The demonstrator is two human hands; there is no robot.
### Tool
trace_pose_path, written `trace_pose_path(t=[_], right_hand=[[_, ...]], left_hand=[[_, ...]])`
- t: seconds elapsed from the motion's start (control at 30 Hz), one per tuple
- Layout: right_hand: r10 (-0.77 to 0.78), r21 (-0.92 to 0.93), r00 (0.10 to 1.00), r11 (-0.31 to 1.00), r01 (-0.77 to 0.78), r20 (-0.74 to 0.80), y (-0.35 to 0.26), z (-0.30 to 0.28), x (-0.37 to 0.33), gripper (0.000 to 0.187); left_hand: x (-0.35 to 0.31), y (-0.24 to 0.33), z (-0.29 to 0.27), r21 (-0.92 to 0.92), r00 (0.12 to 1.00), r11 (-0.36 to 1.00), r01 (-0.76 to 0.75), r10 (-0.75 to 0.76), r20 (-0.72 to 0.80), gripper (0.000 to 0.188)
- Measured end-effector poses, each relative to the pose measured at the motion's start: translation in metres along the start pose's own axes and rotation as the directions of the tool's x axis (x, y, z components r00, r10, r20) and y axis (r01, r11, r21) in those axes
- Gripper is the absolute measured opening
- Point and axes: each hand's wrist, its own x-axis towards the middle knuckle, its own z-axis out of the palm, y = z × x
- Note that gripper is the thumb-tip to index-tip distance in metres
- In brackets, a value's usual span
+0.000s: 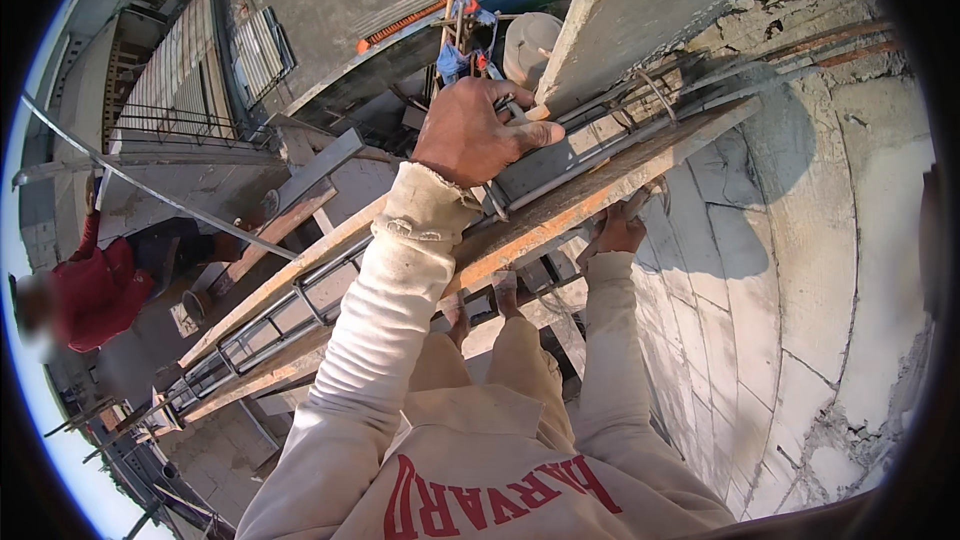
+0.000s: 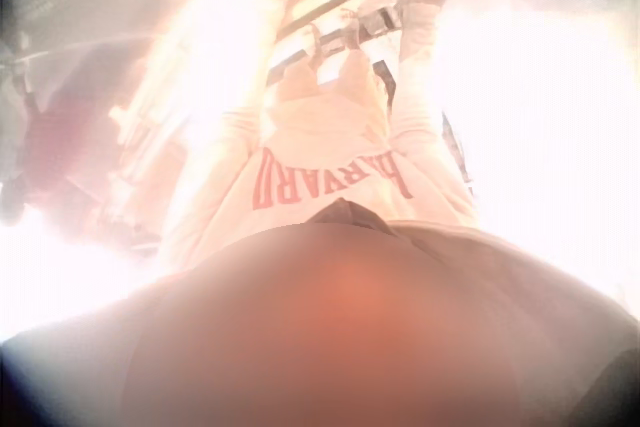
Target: The person positions a wooden plank on a metal scaffolding frame and secures it by hammering nails into the wood. The person uses a hammer to drive nails into the plank to fasten it to the scaffolding structure.
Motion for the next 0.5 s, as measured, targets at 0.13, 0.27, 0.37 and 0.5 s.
trace_pose_path(t=[0.13, 0.27, 0.37, 0.5], right_hand=[[-0.270, -0.026, 0.948, 0.963, 0.270, -0.170, -0.001, -0.030, -0.014, 0.033], [-0.344, -0.336, 0.934, 0.894, 0.295, -0.095, -0.055, -0.073, -0.055, 0.018], [-0.524, -0.556, 0.842, 0.664, 0.500, 0.131, -0.081, -0.104, -0.078, 0.016], [-0.220, -0.525, 0.909, 0.758, 0.387, 0.353, -0.165, -0.078, -0.127, 0.016]], left_hand=[[0.005, -0.017, 0.002, -0.197, 1.000, 0.980, -0.018, 0.022, 0.018, 0.056], [0.005, -0.021, -0.005, -0.190, 0.998, 0.981, -0.037, 0.047, 0.051, 0.048], [0.004, -0.019, -0.010, -0.243, 0.993, 0.970, 0.007, 0.022, 0.115, 0.043], [0.005, -0.024, -0.011, -0.323, 0.993, 0.946, 0.002, 0.037, 0.115, 0.040]])
